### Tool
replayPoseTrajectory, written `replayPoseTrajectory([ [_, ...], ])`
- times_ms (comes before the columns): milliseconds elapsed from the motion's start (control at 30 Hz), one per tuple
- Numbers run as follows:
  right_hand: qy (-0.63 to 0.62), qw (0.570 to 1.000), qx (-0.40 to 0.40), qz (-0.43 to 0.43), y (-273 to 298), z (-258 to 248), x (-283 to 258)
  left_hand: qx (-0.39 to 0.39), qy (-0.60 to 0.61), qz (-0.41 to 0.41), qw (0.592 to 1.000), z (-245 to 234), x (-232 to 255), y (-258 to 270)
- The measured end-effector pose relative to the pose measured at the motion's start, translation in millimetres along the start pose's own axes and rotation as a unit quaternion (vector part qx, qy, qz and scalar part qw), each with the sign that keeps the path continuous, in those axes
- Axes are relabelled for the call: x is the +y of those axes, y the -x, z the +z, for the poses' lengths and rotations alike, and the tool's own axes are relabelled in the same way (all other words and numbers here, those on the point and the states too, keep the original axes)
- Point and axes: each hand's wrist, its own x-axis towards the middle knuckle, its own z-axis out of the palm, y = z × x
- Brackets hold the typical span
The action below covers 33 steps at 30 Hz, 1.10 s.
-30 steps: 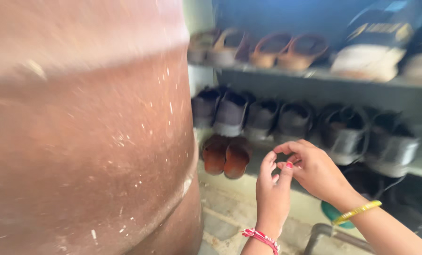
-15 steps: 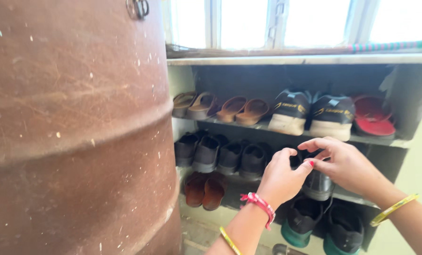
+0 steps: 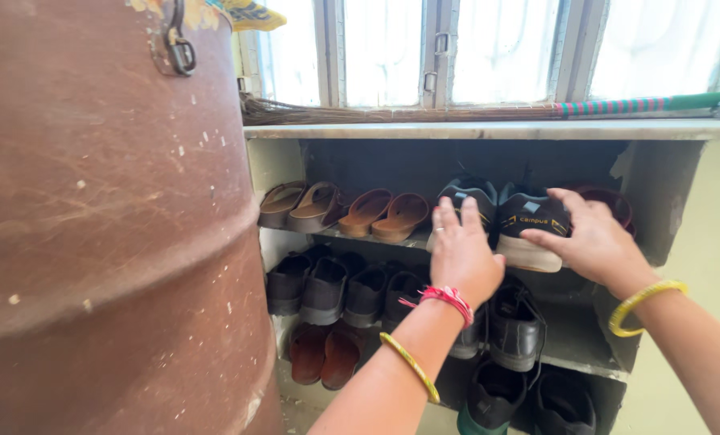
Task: The person wipes a brown leather sandal with a cloth, then places it on a shelf. They rearrange several pairs of shoes on the shelf and then wipe a pair of dark flip-flops with the same cloth.
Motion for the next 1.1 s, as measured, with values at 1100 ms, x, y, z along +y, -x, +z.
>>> replayPoseTrajectory([
  [1100,0.034,0.995,-0.051,0.077,-8,-10,15,-0.121,0.06,-0.07,0.988,43,-15,-29],
])
